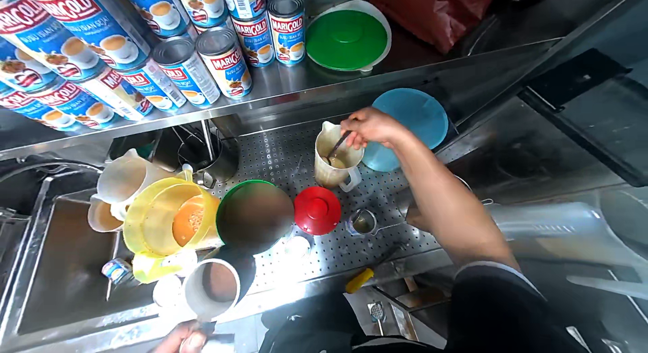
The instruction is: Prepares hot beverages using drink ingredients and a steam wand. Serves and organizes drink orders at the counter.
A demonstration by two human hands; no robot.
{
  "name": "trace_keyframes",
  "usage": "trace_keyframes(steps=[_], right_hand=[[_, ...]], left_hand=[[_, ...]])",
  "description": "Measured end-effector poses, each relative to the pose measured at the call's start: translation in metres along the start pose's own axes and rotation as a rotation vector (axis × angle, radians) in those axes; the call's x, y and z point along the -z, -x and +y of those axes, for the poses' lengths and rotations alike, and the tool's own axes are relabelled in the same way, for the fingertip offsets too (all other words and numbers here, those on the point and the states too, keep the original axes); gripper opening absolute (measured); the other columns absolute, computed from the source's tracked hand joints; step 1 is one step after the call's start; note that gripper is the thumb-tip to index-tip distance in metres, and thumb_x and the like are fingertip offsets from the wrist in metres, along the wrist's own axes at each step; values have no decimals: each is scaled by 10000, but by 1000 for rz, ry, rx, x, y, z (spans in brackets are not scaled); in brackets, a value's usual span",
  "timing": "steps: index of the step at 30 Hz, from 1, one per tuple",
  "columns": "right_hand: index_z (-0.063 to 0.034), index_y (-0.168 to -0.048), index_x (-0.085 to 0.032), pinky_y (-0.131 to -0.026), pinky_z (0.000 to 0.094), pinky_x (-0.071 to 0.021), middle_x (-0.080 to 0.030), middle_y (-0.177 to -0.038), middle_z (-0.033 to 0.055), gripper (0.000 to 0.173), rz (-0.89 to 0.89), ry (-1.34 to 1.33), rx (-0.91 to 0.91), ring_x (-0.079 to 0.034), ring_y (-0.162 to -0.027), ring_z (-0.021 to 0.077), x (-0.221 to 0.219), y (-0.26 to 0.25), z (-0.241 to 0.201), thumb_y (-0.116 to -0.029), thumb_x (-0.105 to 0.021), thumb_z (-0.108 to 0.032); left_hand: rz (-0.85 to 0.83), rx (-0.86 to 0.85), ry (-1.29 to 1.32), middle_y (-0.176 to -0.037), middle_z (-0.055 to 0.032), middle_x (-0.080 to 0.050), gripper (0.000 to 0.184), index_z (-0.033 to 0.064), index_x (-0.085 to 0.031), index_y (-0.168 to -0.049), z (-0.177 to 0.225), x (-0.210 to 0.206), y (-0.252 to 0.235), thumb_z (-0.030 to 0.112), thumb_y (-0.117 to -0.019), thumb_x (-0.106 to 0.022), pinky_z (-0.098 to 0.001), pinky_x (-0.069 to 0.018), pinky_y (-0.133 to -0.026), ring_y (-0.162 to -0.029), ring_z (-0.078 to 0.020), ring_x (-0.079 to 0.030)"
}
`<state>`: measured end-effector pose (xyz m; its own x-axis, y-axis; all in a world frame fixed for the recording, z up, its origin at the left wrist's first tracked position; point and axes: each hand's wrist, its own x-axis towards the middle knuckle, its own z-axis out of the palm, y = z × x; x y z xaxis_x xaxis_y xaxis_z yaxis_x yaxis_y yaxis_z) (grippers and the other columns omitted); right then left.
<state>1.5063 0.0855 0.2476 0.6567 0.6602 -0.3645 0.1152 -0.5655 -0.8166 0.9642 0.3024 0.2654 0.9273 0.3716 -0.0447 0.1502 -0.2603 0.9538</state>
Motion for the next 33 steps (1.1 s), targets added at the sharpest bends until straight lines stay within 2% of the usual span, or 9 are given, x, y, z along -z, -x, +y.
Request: trace_keyframes(steps=[1, 4, 8, 10, 13, 19, 26, 29, 33], right_hand=[[-15, -1156, -658, -566, 296, -559, -725, -802, 82, 391, 55, -81, 2, -655, -582, 136, 8, 9, 6, -1100, -467, -352], [-36, -1153, -669, -544, 268, -541, -718, -779, 50, 377, 201, -308, 4, -635, -572, 108, 19, 32, 29, -1097, -471, -351], [-61, -1130, -667, -535, 218, -521, -707, -787, 10, 335, 327, -598, -5, -614, -579, 67, 16, 52, 57, -1094, -479, -336], [-65, -1124, -675, -536, 209, -514, -704, -796, 9, 325, 381, -745, -10, -608, -583, 65, 9, 58, 67, -1091, -489, -329], [-73, -1125, -670, -526, 199, -512, -688, -795, 4, 300, 428, -874, -20, -601, -578, 61, 0, 65, 72, -1086, -503, -319], [-75, -1090, -676, -523, 205, -517, -693, -793, 13, 293, 477, -940, 68, -608, -582, 66, 6, 87, 56, -1090, -495, -305], [-44, -1076, -687, -527, 218, -543, -683, -746, 23, 313, 435, -804, 249, -623, -574, 81, 10, 127, 4, -1102, -472, -270], [-48, -1139, -678, -542, 257, -580, -713, -759, 39, 290, 392, -475, 418, -647, -559, 105, -8, 147, -11, -1100, -476, -252], [-50, -1119, -730, -607, 298, -640, -752, -854, 17, 227, 359, 0, 688, -715, -672, 125, -28, 157, -18, -1055, -579, -206]], left_hand=[[-22, -27, -21, -953, 96, -698, 185, 130, -682, -1067, 5, -2, -12, 235, -1079, -530, -205, -548, -758, -822, 22, -635], [-45, -66, -74, -941, 96, -713, 191, 150, -709, -1055, 24, -16, -50, 251, -1069, -547, -191, -560, -744, -810, 21, -649], [-47, -58, -61, -820, 75, -679, 244, 163, -730, -1004, 45, -41, -100, 315, -1058, -547, -176, -492, -573, -634, -10, -573], [-79, -35, -64, -768, 78, -645, 254, 177, -731, -988, 54, -52, -125, 334, -1057, -544, -184, -459, -533, -589, -18, -536], [-137, 36, -83, -821, 63, -670, 279, 171, -730, -993, 61, -68, -159, 351, -1065, -530, -227, -492, -614, -670, -43, -580], [-176, 133, -121, -809, 33, -661, 312, 152, -732, -991, 48, -100, -208, 390, -1062, -542, -292, -514, -660, -693, -72, -598], [-172, 181, -117, -776, 7, -664, 330, 152, -722, -951, 46, -127, -231, 406, -1060, -541, -340, -524, -671, -697, -107, -618], [-182, 169, -128, -761, -6, -651, 350, 146, -710, -938, 46, -131, -232, 422, -1060, -534, -365, -525, -675, -691, -124, -617], [-183, 161, -128, -772, -3, -642, 343, 165, -711, -950, 45, -127, -225, 439, -1057, -534, -367, -512, -673, -698, -125, -604]])
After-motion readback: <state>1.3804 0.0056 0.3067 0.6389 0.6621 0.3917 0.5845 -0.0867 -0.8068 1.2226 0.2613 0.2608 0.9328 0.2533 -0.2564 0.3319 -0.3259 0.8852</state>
